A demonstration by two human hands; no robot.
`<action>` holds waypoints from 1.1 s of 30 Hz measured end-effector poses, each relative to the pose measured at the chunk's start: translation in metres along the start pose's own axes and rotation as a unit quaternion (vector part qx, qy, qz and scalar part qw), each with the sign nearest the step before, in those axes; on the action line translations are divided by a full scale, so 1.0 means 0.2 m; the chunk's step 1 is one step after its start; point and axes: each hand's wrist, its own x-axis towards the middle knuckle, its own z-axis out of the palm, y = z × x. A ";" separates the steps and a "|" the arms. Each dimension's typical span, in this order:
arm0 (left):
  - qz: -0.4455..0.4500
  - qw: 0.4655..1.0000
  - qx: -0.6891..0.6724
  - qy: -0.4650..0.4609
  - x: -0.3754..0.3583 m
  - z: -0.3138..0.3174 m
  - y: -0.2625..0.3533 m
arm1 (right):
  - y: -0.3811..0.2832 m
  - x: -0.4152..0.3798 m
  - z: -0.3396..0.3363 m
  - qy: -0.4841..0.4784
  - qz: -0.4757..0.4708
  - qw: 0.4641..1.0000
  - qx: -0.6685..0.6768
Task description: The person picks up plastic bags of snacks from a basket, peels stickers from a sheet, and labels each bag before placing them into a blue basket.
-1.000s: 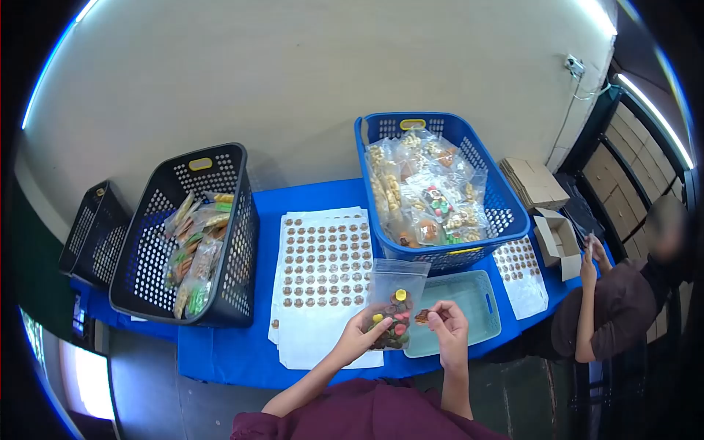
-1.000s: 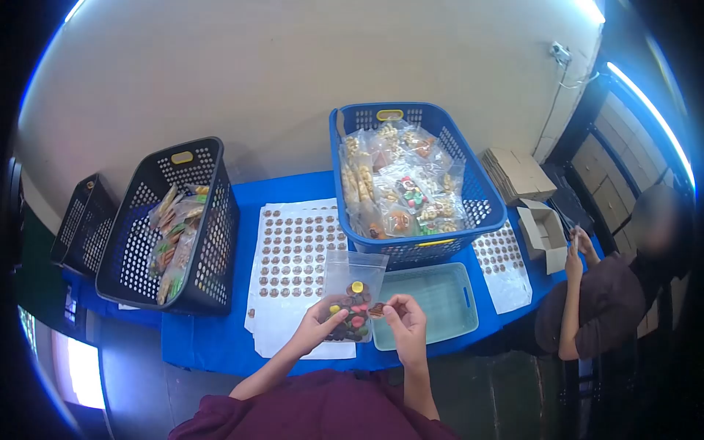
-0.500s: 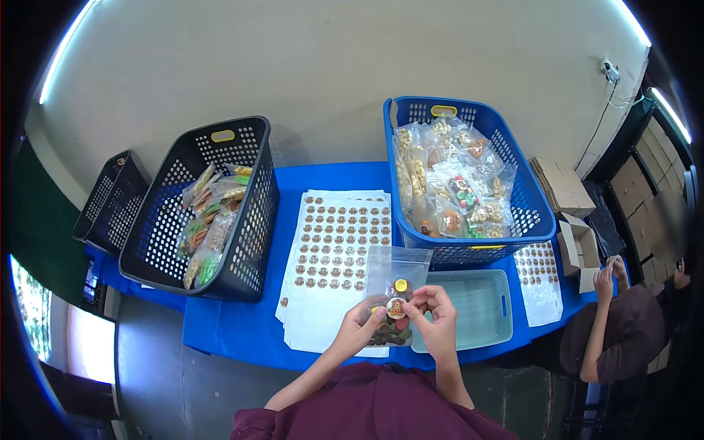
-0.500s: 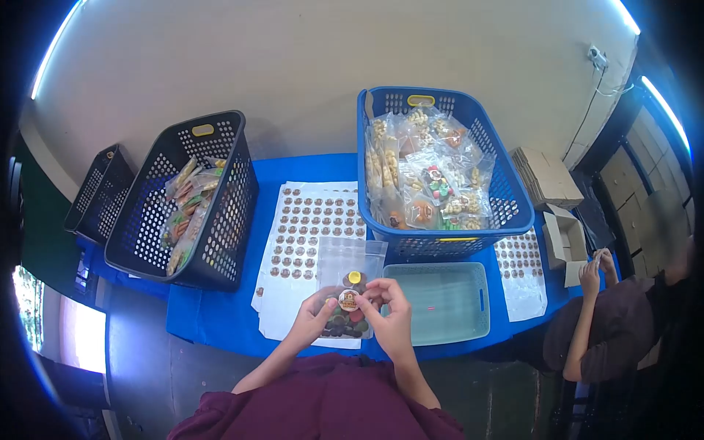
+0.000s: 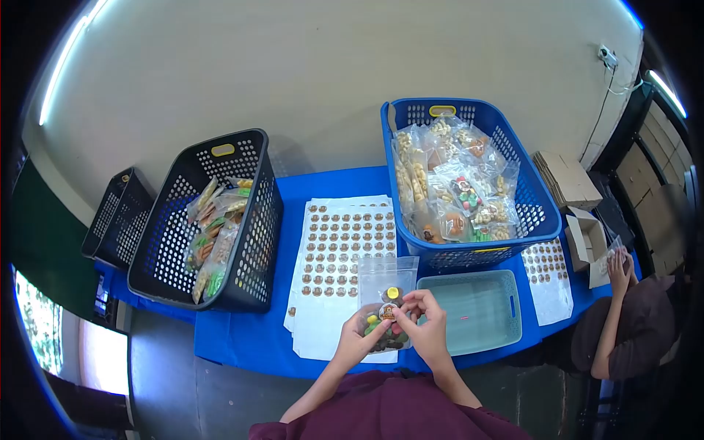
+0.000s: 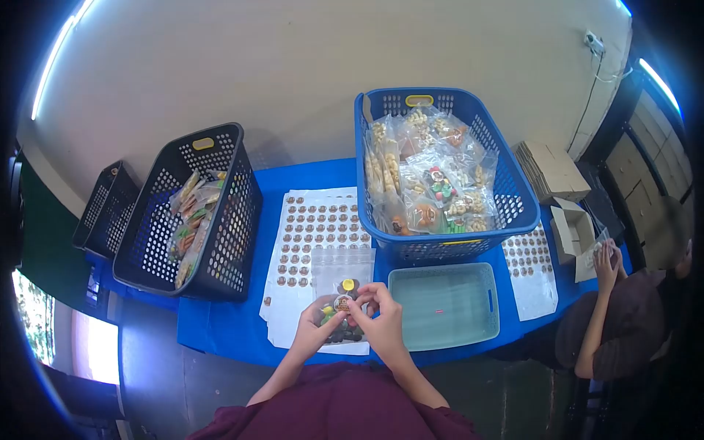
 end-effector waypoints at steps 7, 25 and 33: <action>-0.046 0.997 -0.061 0.008 -0.01 -0.05 -0.02 | 0.11 0.07 0.01 0.009 -0.042 0.998 0.041; -0.014 0.999 -0.030 0.029 0.13 -0.05 -0.05 | 0.10 0.13 0.06 -0.046 0.150 0.946 0.283; 0.041 0.989 0.142 0.016 0.22 -0.08 -0.05 | 0.14 0.07 0.07 -0.011 0.108 0.956 0.272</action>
